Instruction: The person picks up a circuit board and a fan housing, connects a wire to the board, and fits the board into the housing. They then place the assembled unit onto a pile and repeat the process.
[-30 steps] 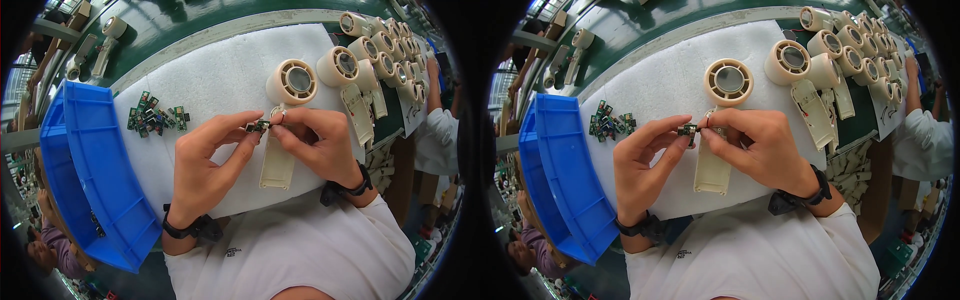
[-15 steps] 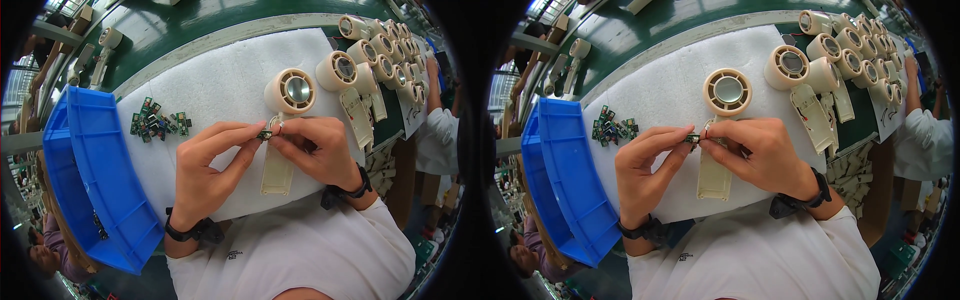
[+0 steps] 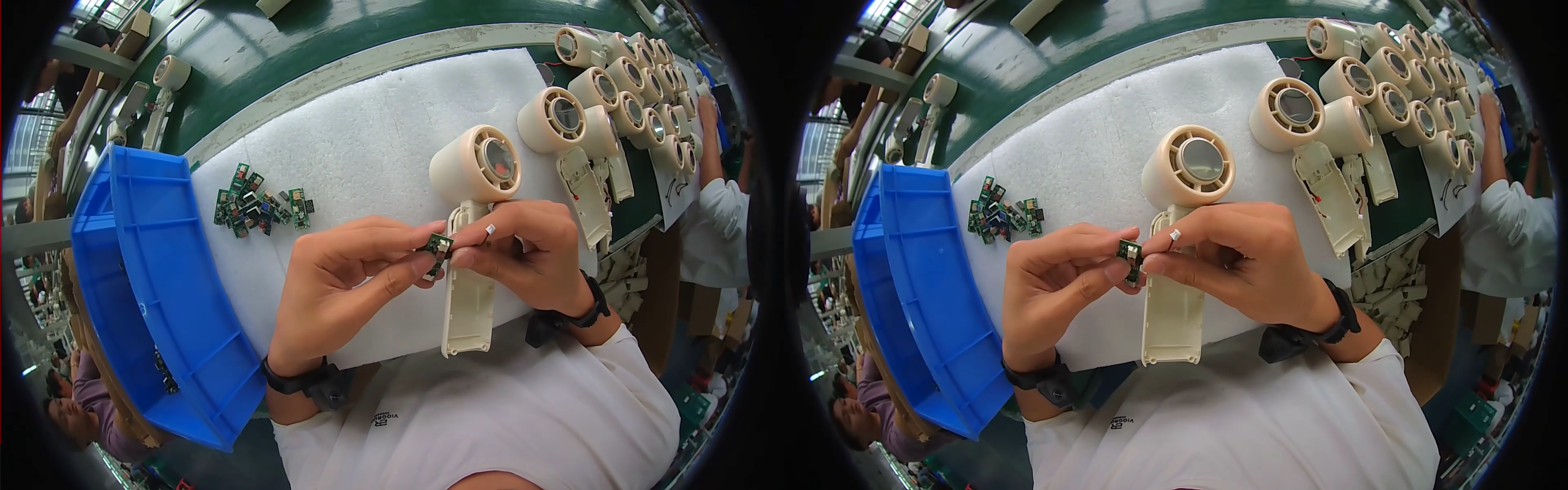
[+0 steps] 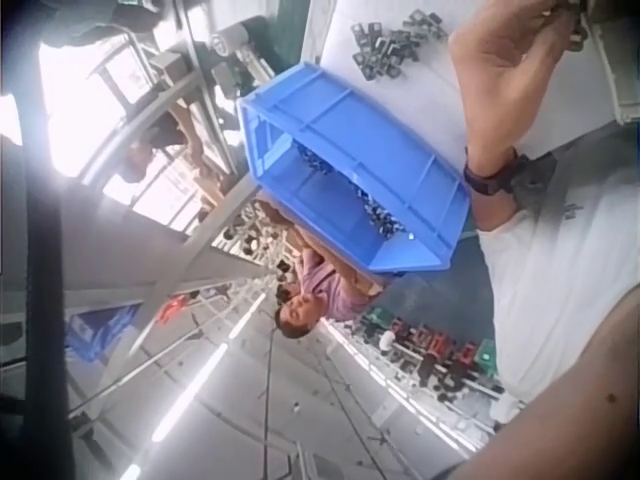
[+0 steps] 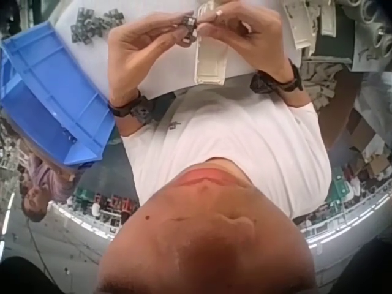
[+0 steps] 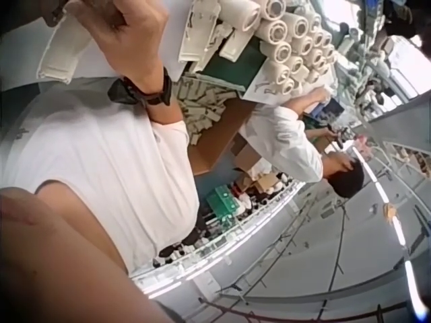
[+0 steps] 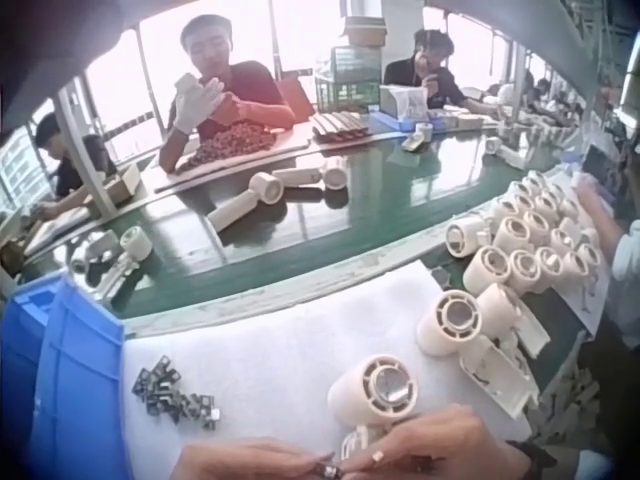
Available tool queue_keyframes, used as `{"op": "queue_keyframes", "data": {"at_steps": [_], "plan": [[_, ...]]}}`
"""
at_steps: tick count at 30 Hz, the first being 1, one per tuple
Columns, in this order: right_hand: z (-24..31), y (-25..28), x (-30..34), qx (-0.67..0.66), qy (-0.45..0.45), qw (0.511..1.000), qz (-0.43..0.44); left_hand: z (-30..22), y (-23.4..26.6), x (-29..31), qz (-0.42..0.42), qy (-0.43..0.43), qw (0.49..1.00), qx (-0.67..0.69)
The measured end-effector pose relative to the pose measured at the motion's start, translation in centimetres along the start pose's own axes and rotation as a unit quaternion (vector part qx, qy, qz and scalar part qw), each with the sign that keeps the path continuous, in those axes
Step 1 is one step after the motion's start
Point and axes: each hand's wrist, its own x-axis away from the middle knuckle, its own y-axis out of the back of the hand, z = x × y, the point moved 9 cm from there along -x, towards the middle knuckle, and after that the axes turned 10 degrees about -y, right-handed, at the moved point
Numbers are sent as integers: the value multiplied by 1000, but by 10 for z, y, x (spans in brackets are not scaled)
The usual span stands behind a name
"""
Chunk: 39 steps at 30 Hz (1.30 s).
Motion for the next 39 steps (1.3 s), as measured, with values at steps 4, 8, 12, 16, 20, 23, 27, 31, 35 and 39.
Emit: {"op": "queue_keyframes", "data": {"at_steps": [4,8,12,16,20,23,27,31,35,39], "plan": [[-2,-1,0,-20,4,1000,1,1,0,1,-17,12,999,34],[-5,-1,1,-35,6,999,2,1,-1,-1,-10,16,1000,15],[-5,-3,0,-24,-10,1000,11,2,0,0,-30,21,999,29],[-1,-4,-1,26,-8,999,32,-3,1,-1,-13,-14,1000,-8],[2,-6,-2,57,10,998,35,-8,2,-1,-6,-30,999,-35],[3,-5,-2,59,16,998,34,-9,1,-1,4,-33,998,-59],[3,-5,-2,45,18,998,31,-9,1,0,17,-24,998,-59],[4,-5,-3,46,20,998,32,-7,2,0,14,-15,998,-58],[6,-9,-5,78,38,995,52,-7,3,-1,28,4,996,-79],[10,-11,-2,102,74,991,54,-6,0,0,58,22,992,-113]]}}
